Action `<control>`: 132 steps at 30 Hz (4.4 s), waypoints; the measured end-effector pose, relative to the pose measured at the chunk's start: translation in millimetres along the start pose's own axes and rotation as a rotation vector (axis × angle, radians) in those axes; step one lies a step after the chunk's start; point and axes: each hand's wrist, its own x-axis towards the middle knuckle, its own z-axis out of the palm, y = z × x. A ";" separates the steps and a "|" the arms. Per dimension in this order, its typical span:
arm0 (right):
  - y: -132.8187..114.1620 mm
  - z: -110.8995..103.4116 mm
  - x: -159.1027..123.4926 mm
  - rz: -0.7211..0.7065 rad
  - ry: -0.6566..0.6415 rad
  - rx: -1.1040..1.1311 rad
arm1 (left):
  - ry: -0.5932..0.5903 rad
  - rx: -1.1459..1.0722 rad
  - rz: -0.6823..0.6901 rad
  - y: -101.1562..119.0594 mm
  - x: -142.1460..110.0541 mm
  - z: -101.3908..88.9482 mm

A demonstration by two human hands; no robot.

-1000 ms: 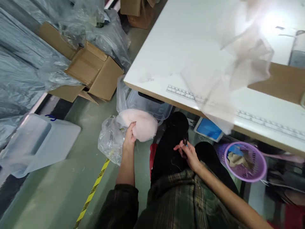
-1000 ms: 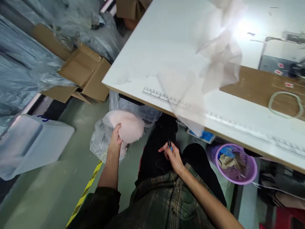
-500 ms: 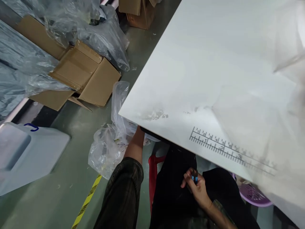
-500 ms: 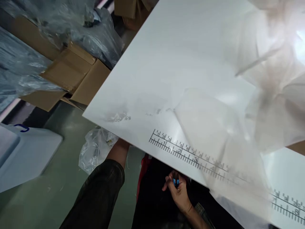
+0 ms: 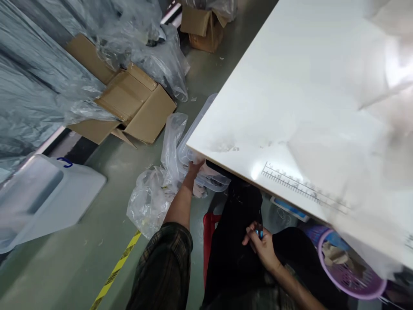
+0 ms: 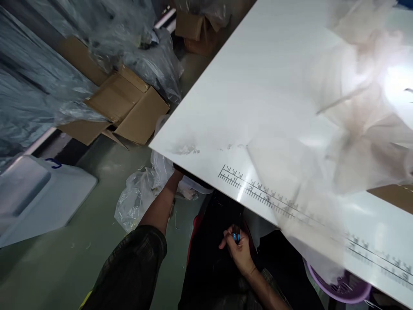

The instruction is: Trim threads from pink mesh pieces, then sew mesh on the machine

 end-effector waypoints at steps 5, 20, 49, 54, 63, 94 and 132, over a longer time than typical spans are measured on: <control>-8.8 11.1 11.4 -0.026 -0.106 0.032 | 0.040 0.148 0.096 -0.9 -46.0 -17.7; -64.5 -64.3 -75.4 -0.612 0.145 -0.034 | -1.001 0.225 0.407 -23.7 -290.5 66.3; -64.9 -89.5 -113.0 -0.627 -0.109 -0.277 | -0.873 0.720 1.077 -25.0 -315.8 -7.9; -74.2 -88.1 -124.0 -0.640 -0.098 -0.247 | -1.319 0.659 0.827 -35.3 -314.6 21.9; -88.0 -100.3 -114.7 -0.517 -0.117 -0.382 | -1.047 0.601 0.570 -44.6 -316.1 -3.7; -96.1 -75.6 -84.4 -0.647 -0.125 -0.642 | -1.053 0.614 0.470 -32.2 -308.9 -13.6; -91.7 -68.1 -134.5 -0.954 -0.013 -0.367 | -0.804 1.215 1.638 -26.7 -351.6 -54.1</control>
